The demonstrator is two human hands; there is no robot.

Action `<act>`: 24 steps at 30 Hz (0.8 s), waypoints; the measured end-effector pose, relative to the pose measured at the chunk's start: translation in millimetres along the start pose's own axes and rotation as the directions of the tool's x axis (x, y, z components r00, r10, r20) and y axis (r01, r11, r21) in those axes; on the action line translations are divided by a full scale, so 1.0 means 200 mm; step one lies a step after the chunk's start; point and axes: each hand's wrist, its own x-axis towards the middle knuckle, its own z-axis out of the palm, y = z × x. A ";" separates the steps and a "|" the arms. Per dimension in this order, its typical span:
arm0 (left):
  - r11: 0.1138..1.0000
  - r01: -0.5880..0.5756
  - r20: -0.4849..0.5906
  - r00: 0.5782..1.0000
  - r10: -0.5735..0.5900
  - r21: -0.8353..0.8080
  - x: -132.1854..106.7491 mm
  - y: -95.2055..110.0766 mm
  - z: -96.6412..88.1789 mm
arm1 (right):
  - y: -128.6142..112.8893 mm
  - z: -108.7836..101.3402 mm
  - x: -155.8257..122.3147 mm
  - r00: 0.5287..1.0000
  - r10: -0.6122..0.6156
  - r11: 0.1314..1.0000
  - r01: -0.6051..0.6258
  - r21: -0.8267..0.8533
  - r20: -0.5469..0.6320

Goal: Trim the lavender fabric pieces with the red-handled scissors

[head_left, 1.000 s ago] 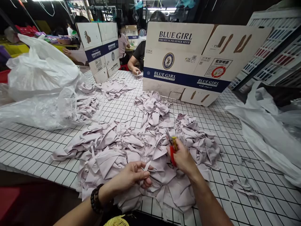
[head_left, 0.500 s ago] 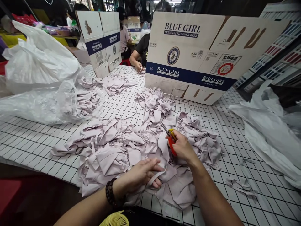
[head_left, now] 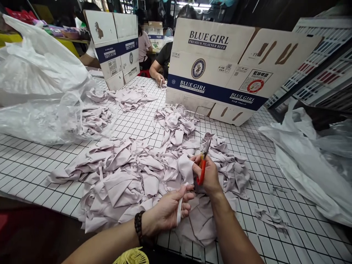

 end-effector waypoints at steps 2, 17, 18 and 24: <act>0.983 -0.153 0.099 0.985 0.143 0.106 0.00 0.00 -0.03 | -0.01 -0.01 -0.02 0.999 -0.004 1.000 0.005 0.009 -0.051; 0.568 -0.584 0.240 0.788 0.566 0.580 -0.11 0.04 0.04 | -0.04 -0.20 -0.40 0.999 0.043 0.986 -0.047 -0.159 -0.031; 0.525 -0.595 0.252 0.773 0.583 0.609 -0.11 0.04 0.04 | -0.04 -0.17 -0.40 1.000 0.023 0.990 -0.021 -0.138 0.014; 0.421 -0.606 0.247 0.723 0.645 0.675 -0.13 0.06 0.06 | -0.03 -0.06 -0.29 0.980 -0.140 0.986 0.150 -0.066 0.138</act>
